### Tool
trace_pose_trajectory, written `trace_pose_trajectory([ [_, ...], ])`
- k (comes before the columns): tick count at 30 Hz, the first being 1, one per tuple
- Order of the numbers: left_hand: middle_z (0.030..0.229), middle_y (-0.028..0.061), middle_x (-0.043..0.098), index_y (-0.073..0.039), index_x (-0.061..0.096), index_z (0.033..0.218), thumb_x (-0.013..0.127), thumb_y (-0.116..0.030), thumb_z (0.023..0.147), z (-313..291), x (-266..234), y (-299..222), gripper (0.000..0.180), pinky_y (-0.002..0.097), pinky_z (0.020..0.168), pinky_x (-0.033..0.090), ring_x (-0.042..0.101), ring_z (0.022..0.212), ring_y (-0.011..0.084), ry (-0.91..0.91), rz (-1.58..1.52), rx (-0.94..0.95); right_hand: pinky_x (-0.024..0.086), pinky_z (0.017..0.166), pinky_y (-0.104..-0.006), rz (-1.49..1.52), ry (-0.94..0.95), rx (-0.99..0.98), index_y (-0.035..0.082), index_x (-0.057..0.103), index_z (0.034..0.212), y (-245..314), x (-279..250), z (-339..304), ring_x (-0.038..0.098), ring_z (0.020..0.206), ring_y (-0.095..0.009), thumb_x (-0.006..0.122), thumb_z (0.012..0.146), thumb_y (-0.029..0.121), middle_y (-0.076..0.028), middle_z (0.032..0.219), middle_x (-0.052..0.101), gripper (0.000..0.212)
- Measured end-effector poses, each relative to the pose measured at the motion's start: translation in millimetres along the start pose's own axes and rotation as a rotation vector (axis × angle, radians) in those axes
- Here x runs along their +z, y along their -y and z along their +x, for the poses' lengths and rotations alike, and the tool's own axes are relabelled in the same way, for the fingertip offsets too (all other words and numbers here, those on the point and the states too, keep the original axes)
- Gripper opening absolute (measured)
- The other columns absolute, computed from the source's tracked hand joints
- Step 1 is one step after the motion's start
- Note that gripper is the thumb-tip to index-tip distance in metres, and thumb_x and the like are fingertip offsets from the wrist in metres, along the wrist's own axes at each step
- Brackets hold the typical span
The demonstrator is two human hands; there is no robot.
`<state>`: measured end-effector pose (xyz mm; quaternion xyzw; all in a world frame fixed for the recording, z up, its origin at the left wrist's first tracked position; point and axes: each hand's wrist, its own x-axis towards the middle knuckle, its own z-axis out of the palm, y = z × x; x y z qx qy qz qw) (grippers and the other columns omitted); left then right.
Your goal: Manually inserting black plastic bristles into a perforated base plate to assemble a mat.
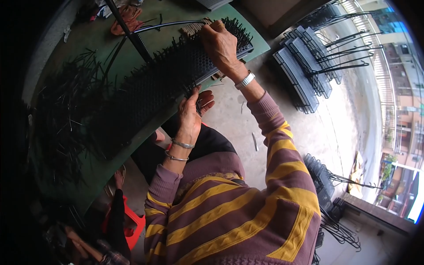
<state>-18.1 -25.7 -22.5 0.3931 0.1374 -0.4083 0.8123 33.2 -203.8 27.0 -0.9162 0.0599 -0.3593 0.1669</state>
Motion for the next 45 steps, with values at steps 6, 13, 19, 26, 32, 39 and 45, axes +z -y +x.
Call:
trace_pose_trajectory([
  [6, 0.083, 0.0074, 0.067, -0.007, 0.062, 0.106, 0.060, -0.025, 0.095, -1, 2, -1, 0.021, 0.0225, 0.055, 0.041, 0.048, 0.058, 0.0070, 0.006, 0.016, 0.009, 0.046, 0.067, -0.0405, -0.168, 0.099, -0.063, 0.015, 0.066, 0.093, -14, 12, 4, 0.059, 0.079, -0.031, 0.061, 0.084, 0.017, -0.009, 0.091, 0.059, 0.010],
  [13, 0.080, 0.0056, 0.065, -0.006, 0.062, 0.107, 0.060, -0.026, 0.096, -8, 5, -4, 0.024, 0.0206, 0.050, 0.034, 0.044, 0.057, 0.0058, 0.046, -0.005, 0.054, 0.045, 0.076, -0.0407, -0.097, -0.046, -0.161, 0.009, 0.068, 0.104, 3, -8, -11, 0.061, 0.086, -0.030, 0.061, 0.086, 0.017, -0.011, 0.094, 0.063, 0.020],
  [19, 0.080, 0.0047, 0.066, -0.008, 0.064, 0.109, 0.060, -0.029, 0.095, -10, 5, -5, 0.026, 0.0192, 0.051, 0.033, 0.044, 0.056, 0.0051, 0.097, 0.025, 0.083, 0.049, 0.064, -0.0250, 0.486, 0.615, 0.496, 0.003, 0.066, 0.107, 34, -46, -32, 0.061, 0.072, -0.009, 0.060, 0.093, 0.016, -0.005, 0.087, 0.068, 0.021],
  [26, 0.086, 0.0069, 0.068, -0.007, 0.065, 0.109, 0.057, -0.029, 0.096, -19, 12, -7, 0.027, 0.0181, 0.051, 0.031, 0.043, 0.057, 0.0038, 0.120, 0.121, 0.006, 0.048, 0.062, -0.0240, 0.799, 0.589, 0.502, 0.000, 0.067, 0.098, 20, -53, -37, 0.061, 0.070, -0.008, 0.064, 0.090, 0.019, -0.002, 0.080, 0.067, 0.020],
  [32, 0.088, 0.0121, 0.068, -0.004, 0.061, 0.111, 0.053, -0.027, 0.098, -15, 2, -9, 0.028, 0.0171, 0.046, 0.026, 0.036, 0.051, 0.0020, 0.270, 0.113, -0.054, 0.046, 0.061, -0.0216, 0.893, 0.604, 0.594, 0.002, 0.066, 0.097, 26, -57, -31, 0.061, 0.068, -0.007, 0.065, 0.090, 0.022, 0.000, 0.077, 0.065, 0.021],
  [39, 0.092, 0.0136, 0.070, -0.005, 0.061, 0.110, 0.056, -0.030, 0.097, -16, 0, -11, 0.029, 0.0169, 0.044, 0.025, 0.035, 0.050, 0.0012, 0.249, 0.108, -0.041, 0.048, 0.061, -0.0217, 0.867, 0.622, 0.660, 0.004, 0.064, 0.091, 27, -63, -27, 0.062, 0.066, -0.008, 0.065, 0.090, 0.022, -0.001, 0.075, 0.066, 0.017],
  [45, 0.103, 0.0140, 0.070, -0.007, 0.062, 0.111, 0.056, -0.029, 0.097, -10, -3, -9, 0.026, 0.0163, 0.046, 0.028, 0.038, 0.054, 0.0012, 0.178, 0.074, 0.052, 0.055, 0.069, -0.0262, 0.843, 0.444, 0.475, -0.003, 0.059, 0.095, 19, -67, -23, 0.067, 0.075, -0.015, 0.057, 0.093, 0.005, -0.006, 0.082, 0.065, 0.008],
])
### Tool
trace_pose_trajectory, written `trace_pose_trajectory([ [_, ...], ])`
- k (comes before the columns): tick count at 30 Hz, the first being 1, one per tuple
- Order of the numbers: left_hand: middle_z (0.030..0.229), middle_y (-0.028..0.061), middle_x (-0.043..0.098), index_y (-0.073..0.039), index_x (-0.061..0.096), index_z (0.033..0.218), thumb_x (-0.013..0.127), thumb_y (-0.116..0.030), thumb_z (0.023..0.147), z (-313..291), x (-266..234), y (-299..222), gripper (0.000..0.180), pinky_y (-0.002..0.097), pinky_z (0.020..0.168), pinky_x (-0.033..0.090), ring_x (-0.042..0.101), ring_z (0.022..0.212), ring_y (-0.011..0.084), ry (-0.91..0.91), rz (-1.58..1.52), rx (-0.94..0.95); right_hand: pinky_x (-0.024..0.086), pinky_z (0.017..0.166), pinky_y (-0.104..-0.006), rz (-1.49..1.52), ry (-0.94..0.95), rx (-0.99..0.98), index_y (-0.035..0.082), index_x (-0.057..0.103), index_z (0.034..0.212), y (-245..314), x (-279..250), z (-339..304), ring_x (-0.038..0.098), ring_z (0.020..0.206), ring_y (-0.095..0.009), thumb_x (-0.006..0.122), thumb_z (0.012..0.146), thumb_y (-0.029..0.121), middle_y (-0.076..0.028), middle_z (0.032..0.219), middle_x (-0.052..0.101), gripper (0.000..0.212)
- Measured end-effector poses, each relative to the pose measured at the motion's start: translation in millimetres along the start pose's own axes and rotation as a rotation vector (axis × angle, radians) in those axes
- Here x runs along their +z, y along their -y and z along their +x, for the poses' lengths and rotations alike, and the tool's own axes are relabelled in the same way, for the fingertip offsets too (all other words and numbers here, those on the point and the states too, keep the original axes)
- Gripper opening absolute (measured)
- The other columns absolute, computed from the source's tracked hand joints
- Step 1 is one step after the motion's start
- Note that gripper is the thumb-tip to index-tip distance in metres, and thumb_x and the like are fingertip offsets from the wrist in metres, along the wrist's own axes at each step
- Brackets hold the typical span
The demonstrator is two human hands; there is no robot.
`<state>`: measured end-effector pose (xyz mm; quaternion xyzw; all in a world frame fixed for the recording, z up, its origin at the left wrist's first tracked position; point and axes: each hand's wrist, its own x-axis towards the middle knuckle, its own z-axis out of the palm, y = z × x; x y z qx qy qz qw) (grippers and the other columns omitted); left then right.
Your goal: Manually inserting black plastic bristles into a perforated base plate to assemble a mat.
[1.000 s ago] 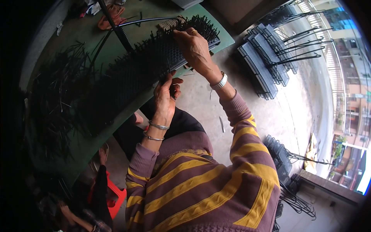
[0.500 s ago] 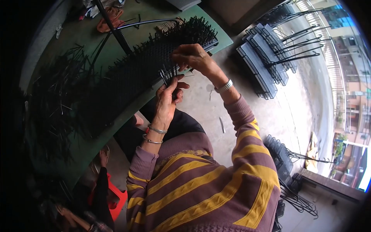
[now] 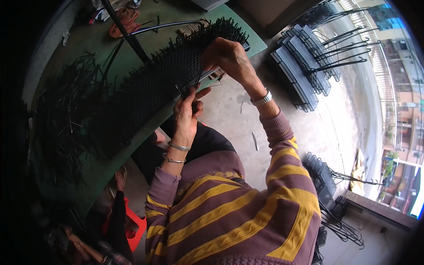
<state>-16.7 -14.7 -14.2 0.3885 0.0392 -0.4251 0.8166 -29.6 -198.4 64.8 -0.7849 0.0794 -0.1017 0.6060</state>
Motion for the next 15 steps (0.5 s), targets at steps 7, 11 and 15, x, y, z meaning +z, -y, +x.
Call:
trace_pose_trajectory([
  [7, 0.100, 0.0120, 0.070, -0.008, 0.062, 0.108, 0.055, -0.031, 0.097, 5, 5, 3, 0.026, 0.0176, 0.052, 0.036, 0.048, 0.060, 0.0048, -0.068, 0.036, -0.064, 0.054, 0.065, -0.0248, -0.369, -0.482, -0.352, -0.002, 0.058, 0.094, -14, 4, 24, 0.069, 0.074, -0.015, 0.056, 0.093, 0.001, -0.009, 0.085, 0.065, 0.004],
  [11, 0.099, 0.0097, 0.071, -0.008, 0.062, 0.109, 0.054, -0.031, 0.097, 8, 2, 10, 0.027, 0.0222, 0.063, 0.046, 0.060, 0.072, 0.0097, -0.076, 0.042, -0.085, 0.052, 0.060, -0.0238, -0.449, -0.480, -0.384, -0.002, 0.058, 0.093, -33, 2, 38, 0.070, 0.074, -0.014, 0.057, 0.093, 0.002, -0.008, 0.081, 0.065, 0.004],
  [15, 0.099, 0.0100, 0.071, -0.009, 0.064, 0.108, 0.054, -0.027, 0.097, 7, 3, 9, 0.023, 0.0243, 0.068, 0.048, 0.062, 0.076, 0.0096, -0.096, 0.021, -0.107, 0.052, 0.058, -0.0241, -0.488, -0.463, -0.388, -0.001, 0.058, 0.093, -32, 1, 41, 0.070, 0.073, -0.015, 0.057, 0.093, 0.004, -0.009, 0.080, 0.065, 0.005],
])
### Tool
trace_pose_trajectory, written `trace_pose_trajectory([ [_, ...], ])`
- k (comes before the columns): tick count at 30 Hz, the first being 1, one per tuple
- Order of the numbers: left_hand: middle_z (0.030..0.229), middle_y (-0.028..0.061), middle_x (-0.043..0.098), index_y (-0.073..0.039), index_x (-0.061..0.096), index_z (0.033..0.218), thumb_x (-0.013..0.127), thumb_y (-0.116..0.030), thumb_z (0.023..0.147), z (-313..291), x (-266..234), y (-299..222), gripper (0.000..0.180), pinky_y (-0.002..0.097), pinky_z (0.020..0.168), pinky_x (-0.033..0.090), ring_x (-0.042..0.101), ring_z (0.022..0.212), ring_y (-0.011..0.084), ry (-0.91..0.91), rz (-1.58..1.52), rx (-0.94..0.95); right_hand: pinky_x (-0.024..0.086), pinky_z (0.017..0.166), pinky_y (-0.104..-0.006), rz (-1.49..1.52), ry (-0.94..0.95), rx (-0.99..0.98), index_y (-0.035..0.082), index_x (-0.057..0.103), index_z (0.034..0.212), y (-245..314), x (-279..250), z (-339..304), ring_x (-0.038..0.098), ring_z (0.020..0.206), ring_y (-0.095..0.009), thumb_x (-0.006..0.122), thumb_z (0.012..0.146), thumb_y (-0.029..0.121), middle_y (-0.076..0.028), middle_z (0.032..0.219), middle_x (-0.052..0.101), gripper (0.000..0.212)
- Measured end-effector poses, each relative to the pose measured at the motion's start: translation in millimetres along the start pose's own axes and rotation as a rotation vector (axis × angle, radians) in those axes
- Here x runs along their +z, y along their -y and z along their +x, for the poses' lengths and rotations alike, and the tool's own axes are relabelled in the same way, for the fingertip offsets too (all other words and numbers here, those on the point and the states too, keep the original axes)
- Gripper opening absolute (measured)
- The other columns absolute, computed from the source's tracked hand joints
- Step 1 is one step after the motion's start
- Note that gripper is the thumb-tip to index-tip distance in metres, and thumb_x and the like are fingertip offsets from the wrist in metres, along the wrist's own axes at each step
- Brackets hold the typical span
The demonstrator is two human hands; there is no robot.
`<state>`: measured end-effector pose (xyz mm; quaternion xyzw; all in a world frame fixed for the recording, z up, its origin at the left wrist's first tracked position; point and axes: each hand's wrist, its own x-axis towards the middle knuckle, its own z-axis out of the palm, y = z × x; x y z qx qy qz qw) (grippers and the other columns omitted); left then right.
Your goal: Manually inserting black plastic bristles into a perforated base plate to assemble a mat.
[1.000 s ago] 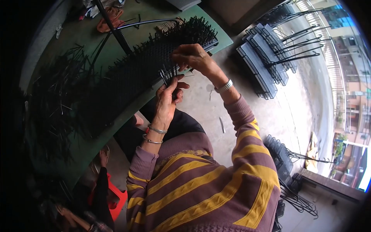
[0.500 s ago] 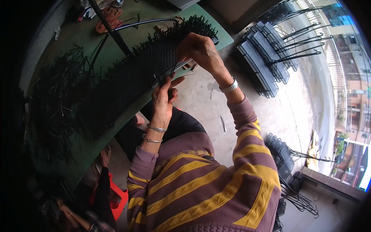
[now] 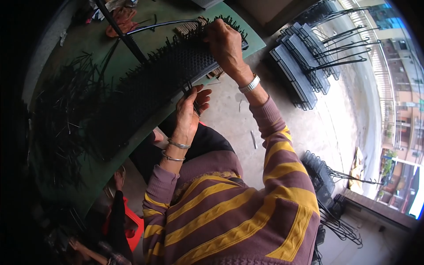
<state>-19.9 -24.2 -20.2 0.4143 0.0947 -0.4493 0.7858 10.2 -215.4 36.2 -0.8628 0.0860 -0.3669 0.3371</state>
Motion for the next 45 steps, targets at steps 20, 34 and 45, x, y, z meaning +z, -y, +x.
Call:
trace_pose_trajectory([
  [20, 0.092, 0.0101, 0.069, -0.004, 0.064, 0.107, 0.056, -0.026, 0.096, 8, -7, 5, 0.026, 0.0309, 0.074, 0.056, 0.064, 0.076, 0.0148, 0.009, -0.087, 0.043, 0.050, 0.057, -0.0261, -0.153, 0.175, -0.110, 0.001, 0.060, 0.091, -3, -1, 0, 0.068, 0.068, -0.015, 0.056, 0.094, 0.009, -0.008, 0.076, 0.067, 0.009],
  [34, 0.069, -0.0043, 0.049, -0.008, 0.062, 0.109, 0.055, -0.028, 0.098, -4, 3, -6, 0.024, 0.0196, 0.050, 0.025, 0.031, 0.052, 0.0024, 0.031, -0.053, 0.022, 0.045, 0.067, -0.0401, -0.498, -0.009, -0.111, 0.013, 0.063, 0.084, -1, 21, 2, 0.060, 0.078, -0.030, 0.064, 0.081, 0.018, -0.010, 0.088, 0.058, 0.006],
  [45, 0.074, -0.0009, 0.059, -0.007, 0.062, 0.104, 0.057, -0.030, 0.097, -10, 5, -9, 0.024, 0.0190, 0.049, 0.029, 0.038, 0.053, 0.0025, 0.033, -0.099, 0.067, 0.038, 0.073, -0.0407, -0.549, -0.012, -0.098, 0.017, 0.069, 0.093, -5, 22, -18, 0.054, 0.089, -0.028, 0.060, 0.085, 0.020, -0.008, 0.093, 0.056, 0.013],
])
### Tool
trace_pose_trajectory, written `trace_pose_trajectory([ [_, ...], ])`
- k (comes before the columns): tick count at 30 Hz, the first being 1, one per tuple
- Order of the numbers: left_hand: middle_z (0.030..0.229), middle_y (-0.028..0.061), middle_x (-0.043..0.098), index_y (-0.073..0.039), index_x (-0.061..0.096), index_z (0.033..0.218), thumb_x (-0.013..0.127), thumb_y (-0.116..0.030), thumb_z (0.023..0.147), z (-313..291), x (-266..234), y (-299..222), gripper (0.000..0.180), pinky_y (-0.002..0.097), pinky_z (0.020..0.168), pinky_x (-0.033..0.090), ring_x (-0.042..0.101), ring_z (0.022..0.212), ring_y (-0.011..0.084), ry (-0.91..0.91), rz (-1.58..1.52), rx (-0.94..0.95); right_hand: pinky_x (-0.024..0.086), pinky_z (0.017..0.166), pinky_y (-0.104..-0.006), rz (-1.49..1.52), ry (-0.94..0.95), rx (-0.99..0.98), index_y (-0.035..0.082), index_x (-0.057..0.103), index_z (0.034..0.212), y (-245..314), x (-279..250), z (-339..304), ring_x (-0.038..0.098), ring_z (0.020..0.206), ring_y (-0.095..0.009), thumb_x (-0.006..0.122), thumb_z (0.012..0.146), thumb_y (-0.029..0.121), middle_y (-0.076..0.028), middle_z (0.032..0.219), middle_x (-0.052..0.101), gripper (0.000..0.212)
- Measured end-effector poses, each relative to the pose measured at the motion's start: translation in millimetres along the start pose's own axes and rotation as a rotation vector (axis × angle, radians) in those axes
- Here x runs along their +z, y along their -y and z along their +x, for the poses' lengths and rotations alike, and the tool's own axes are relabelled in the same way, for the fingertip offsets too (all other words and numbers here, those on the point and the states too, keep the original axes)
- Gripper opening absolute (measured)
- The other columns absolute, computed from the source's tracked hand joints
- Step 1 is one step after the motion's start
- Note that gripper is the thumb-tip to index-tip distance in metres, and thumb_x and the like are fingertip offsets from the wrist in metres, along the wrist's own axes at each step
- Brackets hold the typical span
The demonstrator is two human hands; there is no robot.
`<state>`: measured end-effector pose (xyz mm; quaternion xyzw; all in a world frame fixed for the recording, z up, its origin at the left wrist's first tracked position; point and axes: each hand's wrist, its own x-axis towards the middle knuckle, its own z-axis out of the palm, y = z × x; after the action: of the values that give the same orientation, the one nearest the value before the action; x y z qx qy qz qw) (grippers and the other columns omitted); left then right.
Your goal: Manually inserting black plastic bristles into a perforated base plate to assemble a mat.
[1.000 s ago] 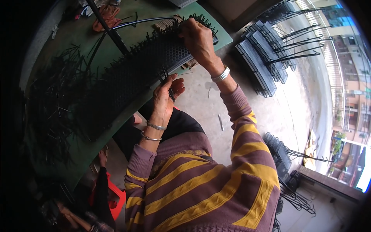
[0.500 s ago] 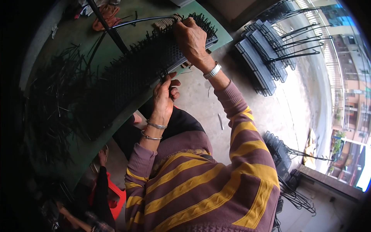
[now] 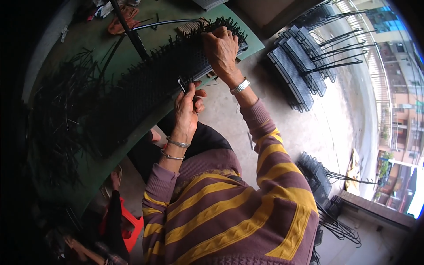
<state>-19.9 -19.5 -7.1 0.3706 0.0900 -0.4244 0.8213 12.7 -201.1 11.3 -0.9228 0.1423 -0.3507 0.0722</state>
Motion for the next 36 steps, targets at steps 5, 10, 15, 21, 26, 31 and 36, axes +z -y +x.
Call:
trace_pose_trajectory([
  [5, 0.073, 0.0011, 0.061, -0.007, 0.063, 0.109, 0.059, -0.030, 0.096, 0, -1, 0, 0.027, 0.0195, 0.050, 0.032, 0.043, 0.055, 0.0045, -0.001, 0.030, 0.015, 0.039, 0.079, -0.0405, -0.109, 0.050, -0.088, 0.018, 0.070, 0.104, 3, -7, 1, 0.052, 0.093, -0.027, 0.061, 0.086, 0.020, -0.008, 0.098, 0.056, 0.021],
  [10, 0.078, 0.0042, 0.065, -0.007, 0.063, 0.112, 0.059, -0.031, 0.096, -2, -1, 0, 0.029, 0.0194, 0.048, 0.031, 0.043, 0.055, 0.0044, 0.024, 0.058, 0.049, 0.047, 0.073, -0.0309, 0.263, 0.256, 0.091, 0.010, 0.068, 0.109, 18, -33, -14, 0.059, 0.084, -0.018, 0.064, 0.089, 0.021, -0.008, 0.094, 0.065, 0.023],
  [15, 0.082, 0.0071, 0.069, -0.008, 0.063, 0.117, 0.058, -0.033, 0.096, -5, 3, -1, 0.034, 0.0170, 0.043, 0.024, 0.039, 0.049, 0.0025, 0.050, 0.106, 0.052, 0.049, 0.064, -0.0266, 0.822, 0.631, 0.339, 0.001, 0.068, 0.099, 22, -51, -22, 0.063, 0.072, -0.013, 0.062, 0.091, 0.022, -0.006, 0.081, 0.069, 0.023],
  [21, 0.096, 0.0114, 0.070, -0.011, 0.061, 0.119, 0.055, -0.031, 0.097, -4, 2, 0, 0.030, 0.0154, 0.044, 0.025, 0.043, 0.056, 0.0024, 0.133, 0.168, -0.015, 0.048, 0.063, -0.0235, 1.043, 0.719, 0.312, 0.001, 0.066, 0.097, 6, -60, -18, 0.061, 0.073, -0.008, 0.061, 0.092, 0.016, -0.002, 0.079, 0.066, 0.017],
  [26, 0.104, 0.0092, 0.071, -0.012, 0.061, 0.116, 0.055, -0.032, 0.097, 0, 5, -3, 0.028, 0.0183, 0.049, 0.030, 0.053, 0.062, 0.0040, 0.034, 0.101, -0.016, 0.051, 0.066, -0.0241, 1.081, 0.667, 0.417, -0.002, 0.062, 0.097, 2, -70, -13, 0.065, 0.074, -0.012, 0.059, 0.093, 0.013, -0.005, 0.081, 0.066, 0.016],
  [31, 0.100, 0.0058, 0.072, -0.013, 0.063, 0.110, 0.057, -0.036, 0.095, 11, -8, -2, 0.028, 0.0186, 0.054, 0.036, 0.063, 0.076, 0.0087, -0.041, 0.167, -0.050, 0.053, 0.070, -0.0247, 0.728, 0.065, 0.306, -0.003, 0.059, 0.093, 3, -60, -3, 0.068, 0.075, -0.015, 0.057, 0.094, 0.007, -0.007, 0.084, 0.067, 0.010],
  [36, 0.099, 0.0075, 0.072, -0.013, 0.063, 0.110, 0.057, -0.028, 0.095, 11, -5, 5, 0.022, 0.0220, 0.061, 0.042, 0.066, 0.078, 0.0120, -0.086, 0.093, -0.093, 0.053, 0.063, -0.0244, 0.619, -0.029, 0.206, -0.001, 0.058, 0.092, -6, -41, 2, 0.069, 0.074, -0.014, 0.057, 0.094, 0.005, -0.008, 0.082, 0.066, 0.006],
])
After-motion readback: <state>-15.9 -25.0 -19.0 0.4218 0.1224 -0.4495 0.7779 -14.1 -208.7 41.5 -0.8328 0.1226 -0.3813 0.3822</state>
